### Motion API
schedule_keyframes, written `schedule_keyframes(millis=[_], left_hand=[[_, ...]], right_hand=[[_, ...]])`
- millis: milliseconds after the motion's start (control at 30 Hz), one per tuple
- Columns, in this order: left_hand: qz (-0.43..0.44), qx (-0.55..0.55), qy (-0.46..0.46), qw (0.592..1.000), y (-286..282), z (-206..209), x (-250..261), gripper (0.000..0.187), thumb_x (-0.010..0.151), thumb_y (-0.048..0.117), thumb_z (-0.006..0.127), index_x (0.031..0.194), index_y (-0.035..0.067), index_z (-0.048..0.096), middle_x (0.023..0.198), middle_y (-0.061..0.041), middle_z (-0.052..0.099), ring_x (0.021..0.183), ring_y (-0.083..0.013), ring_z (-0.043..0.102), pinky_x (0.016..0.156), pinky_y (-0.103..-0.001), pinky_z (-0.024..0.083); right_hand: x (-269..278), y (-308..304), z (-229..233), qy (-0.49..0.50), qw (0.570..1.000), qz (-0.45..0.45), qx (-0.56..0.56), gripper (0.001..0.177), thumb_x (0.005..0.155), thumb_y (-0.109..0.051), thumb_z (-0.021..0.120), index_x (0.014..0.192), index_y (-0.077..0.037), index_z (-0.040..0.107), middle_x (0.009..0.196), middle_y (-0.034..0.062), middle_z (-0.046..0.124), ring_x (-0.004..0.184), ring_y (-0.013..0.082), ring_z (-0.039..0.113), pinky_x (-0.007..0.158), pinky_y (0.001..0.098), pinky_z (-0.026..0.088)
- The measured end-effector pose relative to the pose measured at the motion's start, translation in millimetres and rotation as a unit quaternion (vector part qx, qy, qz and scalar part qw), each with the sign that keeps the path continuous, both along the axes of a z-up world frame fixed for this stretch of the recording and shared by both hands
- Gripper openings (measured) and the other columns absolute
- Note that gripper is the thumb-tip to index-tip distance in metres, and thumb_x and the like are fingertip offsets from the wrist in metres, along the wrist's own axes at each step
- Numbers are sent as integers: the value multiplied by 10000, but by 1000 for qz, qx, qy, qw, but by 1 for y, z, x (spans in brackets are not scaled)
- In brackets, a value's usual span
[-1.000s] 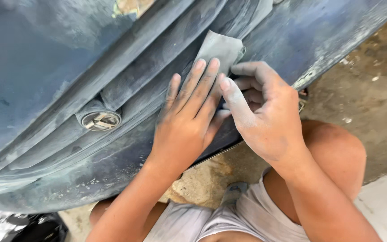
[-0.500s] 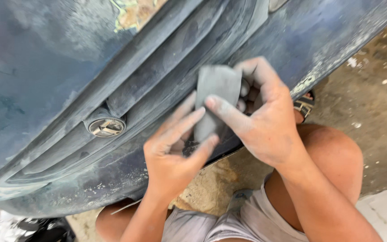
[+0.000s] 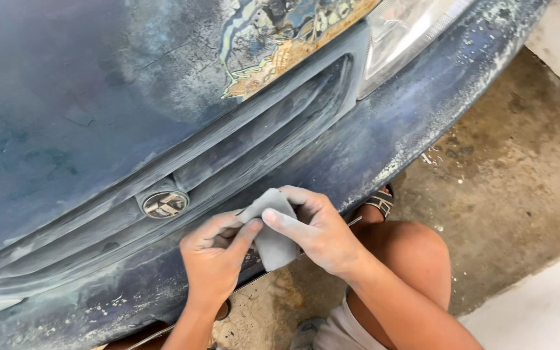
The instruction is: The person scrubs the front bumper and grille of a dark blue car using a small gray cloth. They repeatedly rub the surface around the emblem and headlight area, focusing on removing dirt and grime.
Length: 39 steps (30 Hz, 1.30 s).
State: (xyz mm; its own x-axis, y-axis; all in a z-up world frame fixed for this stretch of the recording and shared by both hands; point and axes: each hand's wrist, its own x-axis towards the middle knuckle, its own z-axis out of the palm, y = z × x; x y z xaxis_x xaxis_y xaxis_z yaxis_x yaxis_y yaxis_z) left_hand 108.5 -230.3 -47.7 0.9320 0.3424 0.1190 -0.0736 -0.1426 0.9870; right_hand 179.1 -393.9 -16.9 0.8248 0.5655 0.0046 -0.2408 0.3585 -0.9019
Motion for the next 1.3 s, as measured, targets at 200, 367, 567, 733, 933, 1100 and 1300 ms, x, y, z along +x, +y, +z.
schedule_keyframes(millis=[200, 367, 567, 733, 933, 1100, 1300], left_hand=[[39, 56, -41, 997, 8, 23, 1, 224, 840, 112, 802, 987, -23, 700, 811, -137, 769, 628, -166, 744, 542, -275, 690], [-70, 251, -161, 952, 46, 32, -13, 140, 900, 127, 748, 1026, 66, 757, 969, -51, 794, 827, -131, 759, 679, -205, 647], [-124, 275, -205, 931, 75, 22, -26, 100, 932, 136, 710, 1002, 85, 760, 969, -37, 794, 876, -181, 777, 823, -322, 615], [-107, 236, -179, 949, 82, 6, -27, 119, 921, 168, 717, 1016, 120, 770, 942, 3, 803, 845, -139, 776, 748, -292, 622], [-85, 291, -168, 938, 76, 2, -23, 126, 921, 215, 706, 1014, 182, 783, 938, 72, 804, 810, -117, 761, 694, -286, 590], [-110, 299, -88, 944, 72, 5, -14, 178, 907, 303, 701, 1049, 244, 791, 939, 107, 815, 785, -133, 761, 623, -328, 573], [-111, 337, -23, 935, 70, -8, -14, 203, 904, 402, 678, 1032, 328, 818, 969, 167, 827, 817, -69, 775, 601, -319, 596]], right_hand=[[-8, 15, 1, -46, 999, -2, -21, 336, 1058, -333, 542, 1144, -64, 725, 1020, 18, 675, 970, 142, 670, 894, 295, 564], [26, -12, -1, -446, 753, -353, -331, 378, 938, 123, 635, 1267, -52, 695, 1305, 215, 684, 1220, 340, 678, 1080, 436, 564], [54, 2, -6, -516, 648, -331, -453, 401, 961, -63, 785, 1344, -149, 701, 1315, 211, 443, 1215, 407, 550, 1029, 478, 519], [66, 4, 0, -520, 632, -262, -512, 448, 968, -297, 748, 1368, -116, 661, 1247, 251, 472, 918, 342, 607, 853, 481, 613], [69, 10, 6, -387, 625, -273, -620, 415, 1008, -424, 610, 1341, -188, 684, 1043, 156, 593, 673, 214, 556, 615, 362, 572], [84, -6, -3, -363, 582, -308, -659, 412, 1005, -475, 623, 1345, -258, 713, 891, 77, 721, 597, 197, 612, 555, 361, 570], [83, -10, 9, -319, 648, -292, -626, 383, 985, -460, 616, 1305, -284, 733, 1012, 13, 768, 612, 144, 621, 535, 299, 554]])
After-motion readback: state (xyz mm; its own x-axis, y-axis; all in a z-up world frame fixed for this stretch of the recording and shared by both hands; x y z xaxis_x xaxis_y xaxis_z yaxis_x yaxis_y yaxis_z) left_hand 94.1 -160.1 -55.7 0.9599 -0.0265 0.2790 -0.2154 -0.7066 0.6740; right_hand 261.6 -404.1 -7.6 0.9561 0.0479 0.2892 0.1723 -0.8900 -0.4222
